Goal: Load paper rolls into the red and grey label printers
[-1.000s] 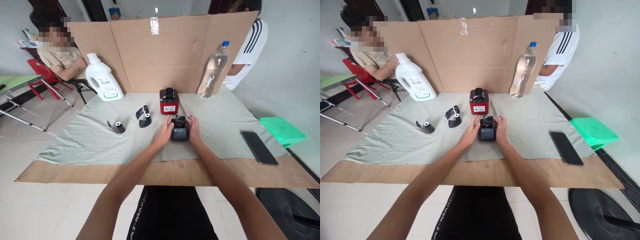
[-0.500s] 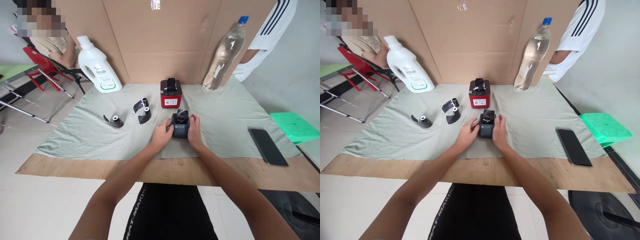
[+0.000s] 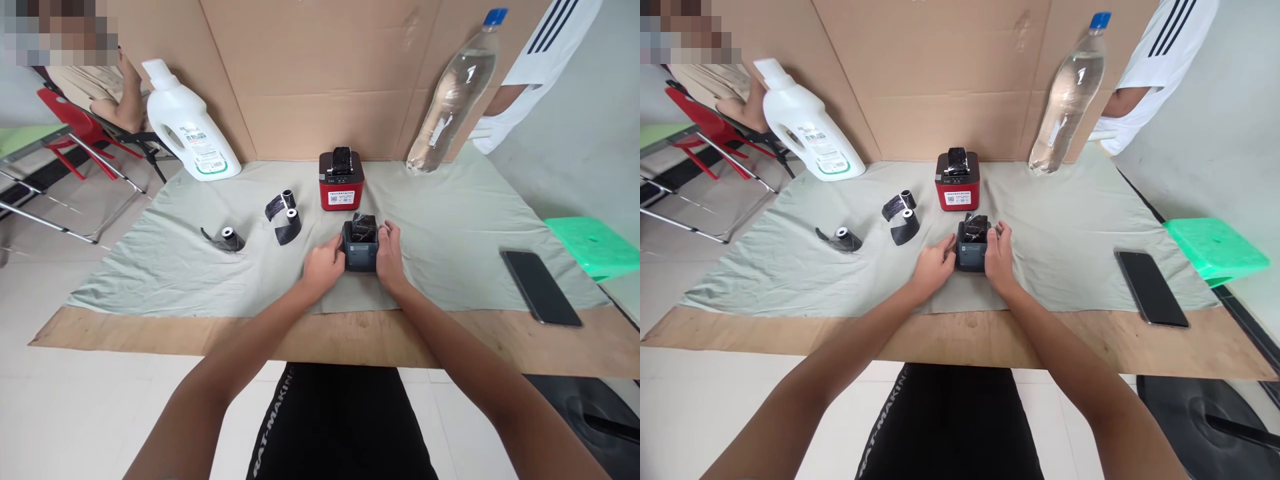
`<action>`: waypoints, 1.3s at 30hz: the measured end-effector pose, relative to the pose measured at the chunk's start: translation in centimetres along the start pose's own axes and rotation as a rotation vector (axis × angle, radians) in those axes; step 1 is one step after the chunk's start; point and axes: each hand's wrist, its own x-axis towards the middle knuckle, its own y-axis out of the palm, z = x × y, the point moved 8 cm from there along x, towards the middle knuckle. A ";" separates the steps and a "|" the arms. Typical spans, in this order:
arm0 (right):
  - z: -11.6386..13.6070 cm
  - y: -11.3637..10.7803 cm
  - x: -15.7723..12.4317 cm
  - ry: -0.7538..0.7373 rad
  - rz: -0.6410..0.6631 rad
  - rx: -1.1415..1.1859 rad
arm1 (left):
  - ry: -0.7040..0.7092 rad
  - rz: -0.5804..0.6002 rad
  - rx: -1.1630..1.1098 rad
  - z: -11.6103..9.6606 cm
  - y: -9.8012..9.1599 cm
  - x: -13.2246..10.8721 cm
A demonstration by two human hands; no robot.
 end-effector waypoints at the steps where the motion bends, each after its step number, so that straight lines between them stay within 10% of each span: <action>1: 0.0 0.0 0.1 0.003 0.013 -0.014 | 0.052 0.010 0.024 -0.3 0.1 0.2; 18: 0.5 -1.5 0.5 -0.171 -0.170 0.081 | 0.105 -0.249 0.025 -1.0 -0.7 0.1; 31: -0.8 2.1 3.8 -0.042 0.230 0.289 | 0.330 -0.164 -0.201 -1.3 0.5 0.5; 39: 2.0 -1.0 6.3 -0.081 0.223 -0.047 | 0.273 -0.097 -0.270 -0.5 1.1 0.9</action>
